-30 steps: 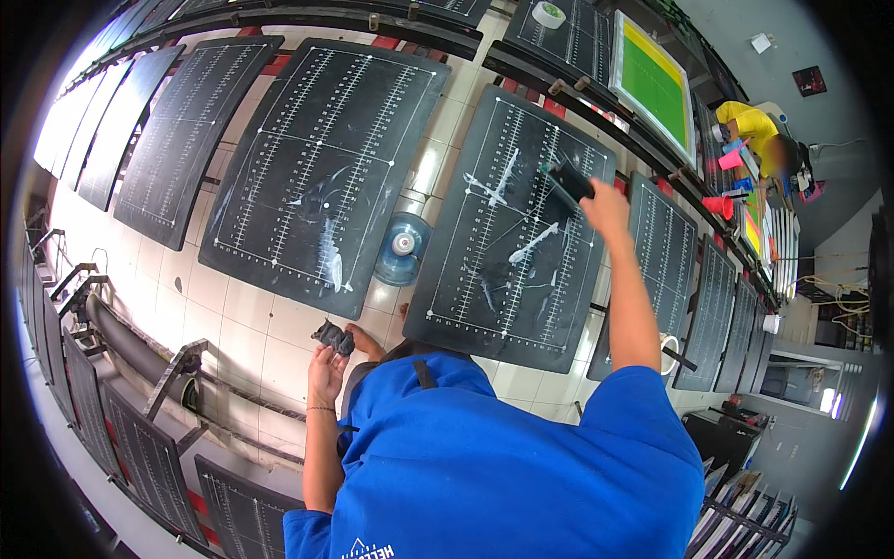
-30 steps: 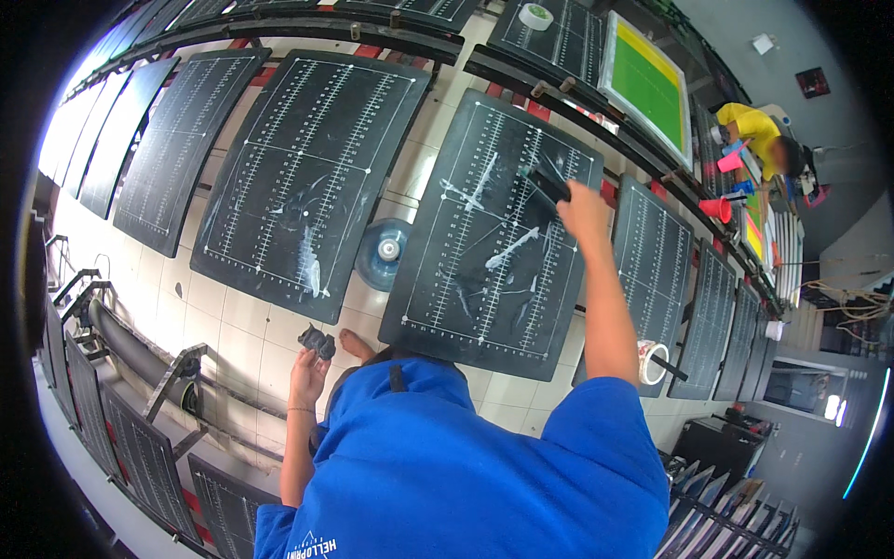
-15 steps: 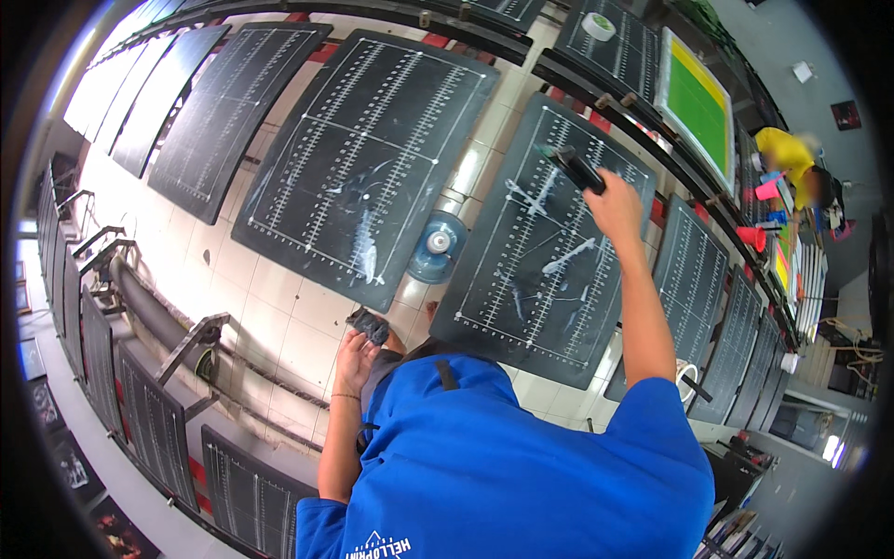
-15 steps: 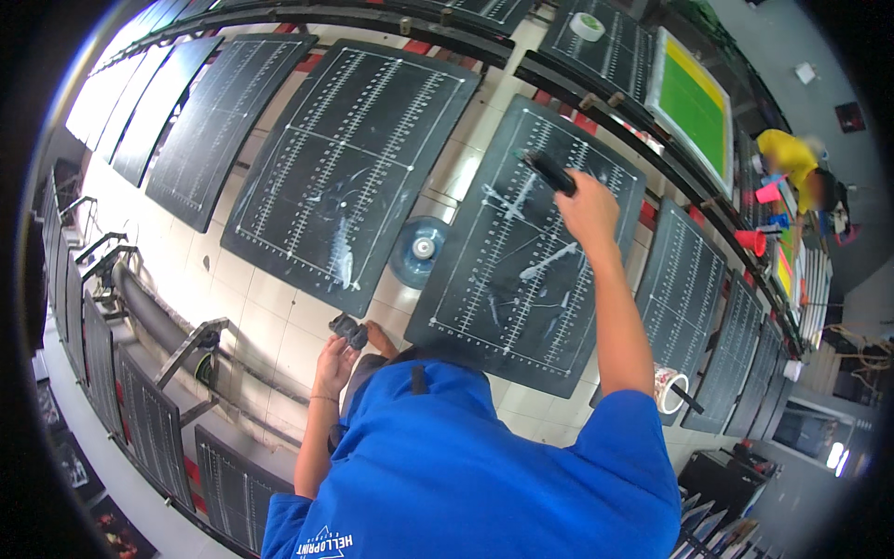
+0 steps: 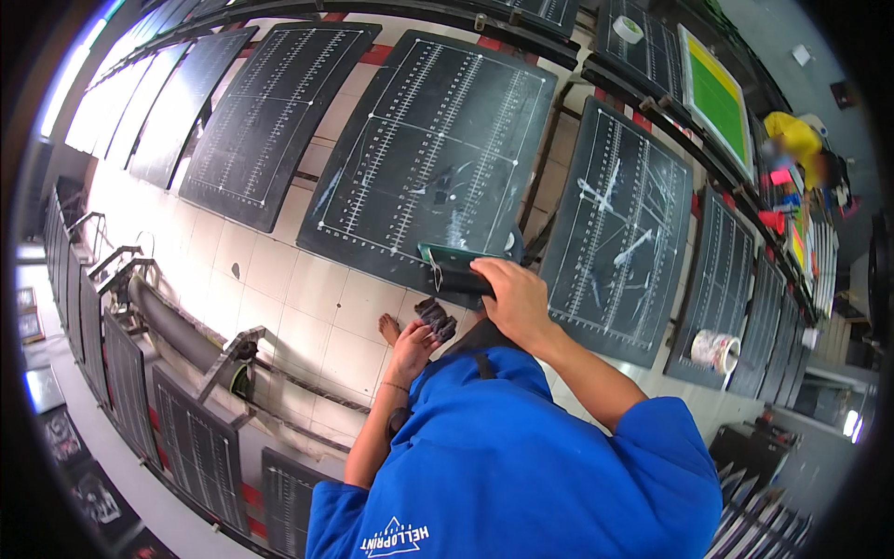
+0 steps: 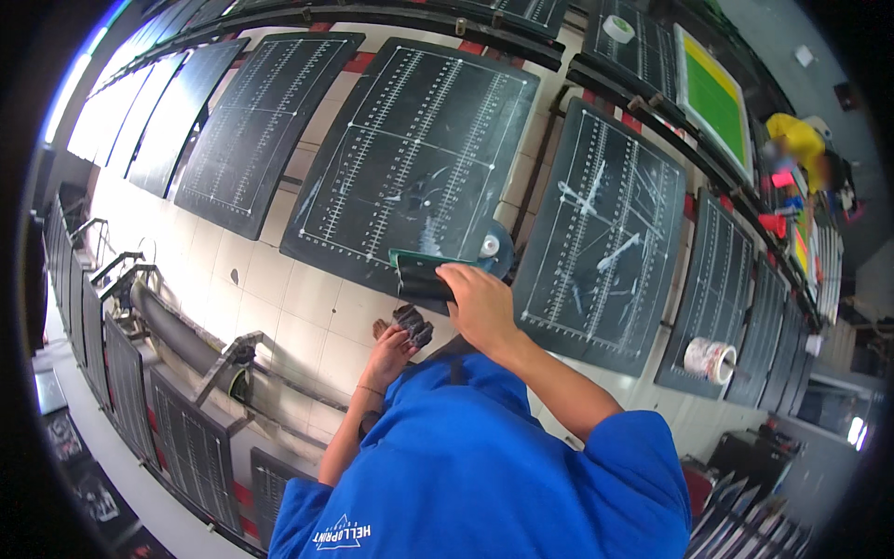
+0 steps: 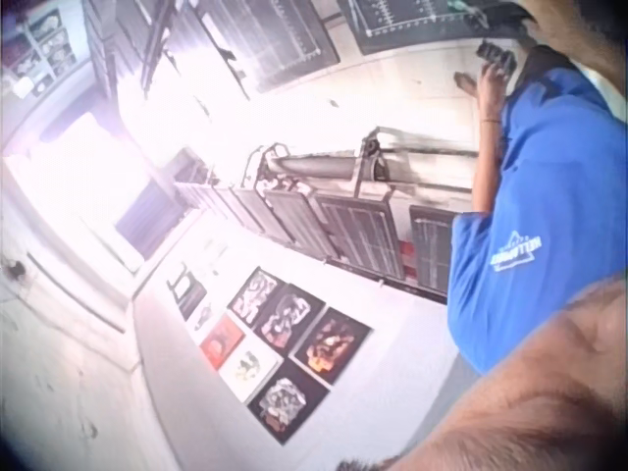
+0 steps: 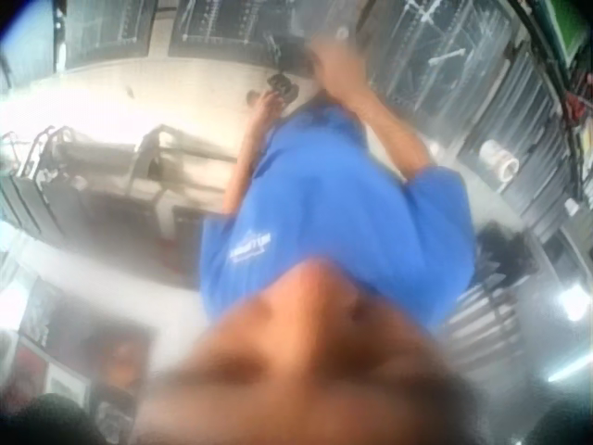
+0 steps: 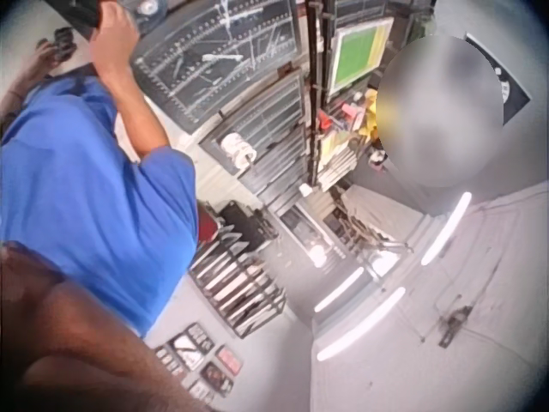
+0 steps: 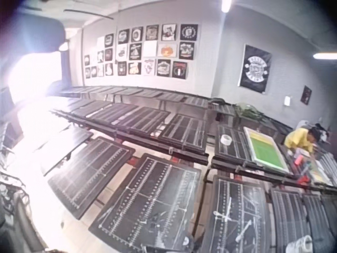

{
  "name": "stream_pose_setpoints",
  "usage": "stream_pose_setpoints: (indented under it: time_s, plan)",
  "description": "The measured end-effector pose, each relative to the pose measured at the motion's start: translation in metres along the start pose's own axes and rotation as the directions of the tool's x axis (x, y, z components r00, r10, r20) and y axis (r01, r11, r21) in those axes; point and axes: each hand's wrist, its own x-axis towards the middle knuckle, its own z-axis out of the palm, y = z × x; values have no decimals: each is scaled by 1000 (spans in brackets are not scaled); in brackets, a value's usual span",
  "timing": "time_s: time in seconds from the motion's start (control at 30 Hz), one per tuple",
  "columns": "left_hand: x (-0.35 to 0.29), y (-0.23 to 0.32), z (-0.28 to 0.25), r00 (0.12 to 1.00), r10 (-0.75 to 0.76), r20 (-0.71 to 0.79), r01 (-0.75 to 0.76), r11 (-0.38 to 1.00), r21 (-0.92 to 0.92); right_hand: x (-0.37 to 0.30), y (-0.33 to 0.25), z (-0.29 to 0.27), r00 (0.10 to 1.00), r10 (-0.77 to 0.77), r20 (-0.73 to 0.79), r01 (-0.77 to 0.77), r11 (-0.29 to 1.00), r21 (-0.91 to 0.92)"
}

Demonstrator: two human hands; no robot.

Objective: The person uses a squeegee to spread white ink across a screen printing mesh. They hold a cloth in one hand while working with the squeegee in the other. The person also picks up a container of ink and uses a spatula to scoop more ink onto the screen before continuing to spread it.

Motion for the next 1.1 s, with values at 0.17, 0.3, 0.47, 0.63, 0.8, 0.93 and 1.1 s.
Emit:
stream_pose_setpoints:
  time_s: [0.17,0.3,0.47,0.63,0.8,0.93,1.1]
  plan:
    - [19,32,-37,965,-179,190,149,975,165,-41,-52,65,996,-10,-88,-10,974,-226]
    - [13,59,-26,946,-289,148,252,940,228,-47,-65,102,978,21,-205,-82,953,-291]
    - [21,68,-42,923,-340,180,293,925,242,14,-42,107,973,51,-227,-120,946,-301]
    - [12,101,-28,944,-292,152,249,935,253,148,27,68,967,93,-239,-157,951,-265]
    - [17,121,-45,964,-211,160,183,968,172,229,39,7,953,300,37,-267,893,-361]
    - [22,127,-51,978,-179,106,161,974,160,275,77,-27,928,371,-42,-356,845,-398]
    - [19,130,-33,978,-186,95,170,973,158,278,109,-2,949,224,-222,-302,849,-434]
